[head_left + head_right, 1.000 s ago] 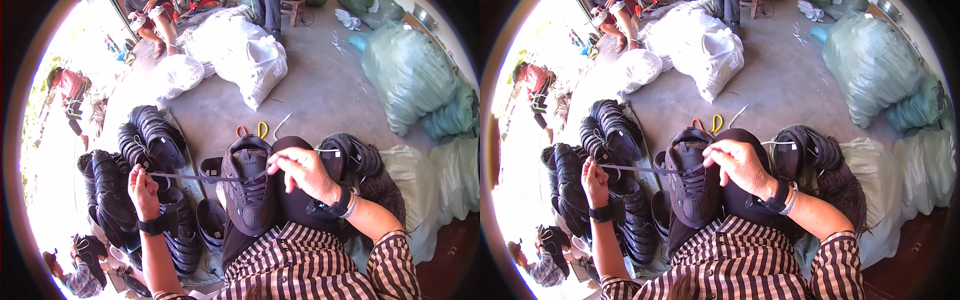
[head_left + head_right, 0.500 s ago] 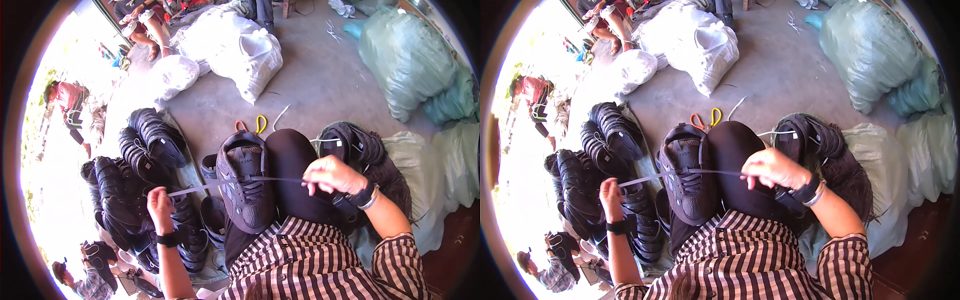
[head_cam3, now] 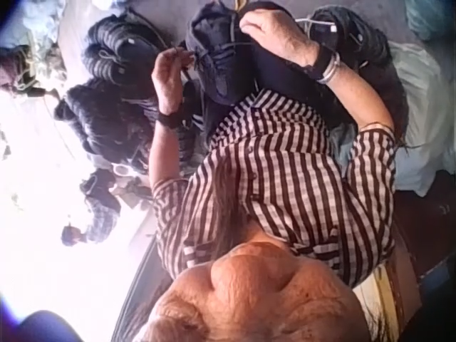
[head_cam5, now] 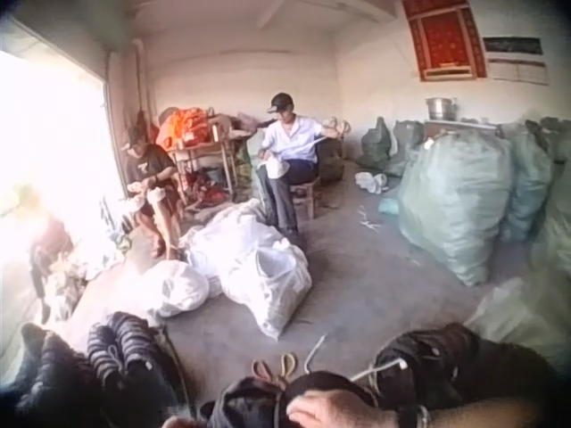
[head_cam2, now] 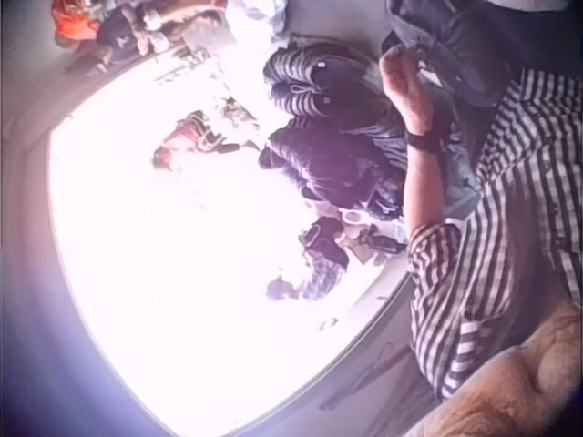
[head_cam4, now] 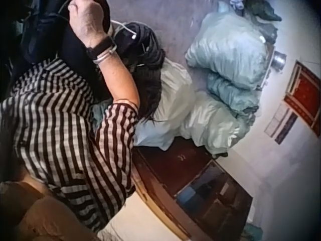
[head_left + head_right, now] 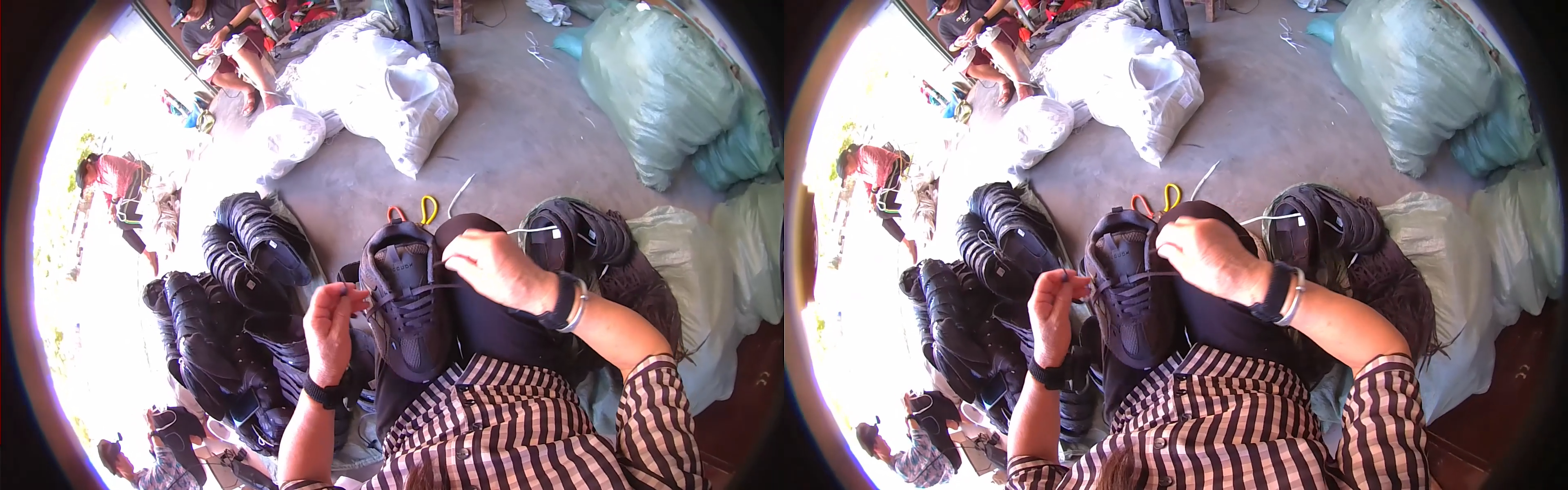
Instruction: Lacing and tying shoelaces on black sneakers.
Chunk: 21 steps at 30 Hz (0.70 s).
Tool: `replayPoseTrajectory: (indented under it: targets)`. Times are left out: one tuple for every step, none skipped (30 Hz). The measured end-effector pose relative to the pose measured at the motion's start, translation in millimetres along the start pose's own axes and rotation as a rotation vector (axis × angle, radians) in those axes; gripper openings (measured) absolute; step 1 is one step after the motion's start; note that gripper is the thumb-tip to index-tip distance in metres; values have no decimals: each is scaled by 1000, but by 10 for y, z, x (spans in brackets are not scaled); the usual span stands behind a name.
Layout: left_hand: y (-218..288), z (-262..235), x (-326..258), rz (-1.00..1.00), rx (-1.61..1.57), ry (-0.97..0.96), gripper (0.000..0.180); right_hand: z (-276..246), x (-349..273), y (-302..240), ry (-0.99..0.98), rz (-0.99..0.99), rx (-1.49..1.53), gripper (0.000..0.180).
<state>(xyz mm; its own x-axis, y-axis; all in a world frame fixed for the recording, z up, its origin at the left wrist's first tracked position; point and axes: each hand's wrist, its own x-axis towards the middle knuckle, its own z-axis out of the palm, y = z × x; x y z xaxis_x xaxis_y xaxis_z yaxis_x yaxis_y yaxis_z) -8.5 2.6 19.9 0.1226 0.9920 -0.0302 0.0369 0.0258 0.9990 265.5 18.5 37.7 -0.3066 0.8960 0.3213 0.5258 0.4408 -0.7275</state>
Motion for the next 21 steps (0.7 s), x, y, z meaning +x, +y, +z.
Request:
replayPoseTrajectory:
  targets:
    - [-2, 22, -14, -62, -10, -37, 14, 36, -14, -11, -116, 43, -7, 8]
    - [-2, 44, -35, -105, 11, -36, 13, 87, -51, 11, -157, 78, -19, 9]
    - [2, 37, -56, -108, 10, -34, 13, 136, -82, 12, -200, 113, -29, 10]
    - [1, 28, -73, -175, 57, -57, 13, 184, -104, 7, -138, 108, -43, 15]
    - [-9, 26, -87, -242, 102, -81, 14, 189, -114, 18, -142, 111, -43, 15]
    - [-23, 82, -115, -159, 125, -34, 14, 194, -110, 7, -165, 124, -62, 16]
    - [-46, 64, -133, -162, 125, -33, 14, 197, -107, -4, -187, 137, -81, 16]
    - [-77, 41, -151, -135, 141, -70, 14, 195, -98, -11, -188, 138, -80, 16]
    - [-97, 34, -148, -106, 157, -110, 15, 182, -83, -11, -199, 165, -70, 17]
    - [-90, 55, -142, -118, 133, -91, 14, 174, -73, -8, -209, 191, -61, 17]
    - [-71, 63, -126, -117, 131, -94, 14, 178, -69, -1, -208, 193, -64, 17]
    - [-39, 69, -116, -124, 138, -85, 14, 191, -65, 1, -196, 170, -76, 16]
    - [-18, 73, -104, -131, 146, -76, 14, 200, -62, 0, -185, 146, -88, 16]
    - [-21, 82, -95, -131, 145, -73, 14, 209, -69, -11, -187, 144, -89, 16]
    - [-48, 88, -91, -111, 140, -71, 13, 241, -74, -23, -197, 77, -179, 16]
    - [-69, 94, -88, -91, 137, -66, 13, 268, -69, -34, -206, 7, -268, 15]
    - [-79, 100, -77, -92, 137, -55, 13, 271, -60, -46, -212, -1, -264, 15]
    - [-85, 108, -61, -119, 132, -78, 14, 254, -60, -57, -229, -48, -235, 15]
    - [-84, 116, -52, -146, 126, -99, 14, 242, -63, -57, -246, -95, -204, 15]
    - [-90, 135, -25, -144, 131, -118, 15, 239, -61, -4, -242, -61, -171, 15]
    - [-88, 148, -27, -153, 134, -112, 16, 211, -44, 26, -303, 2, -128, 13]
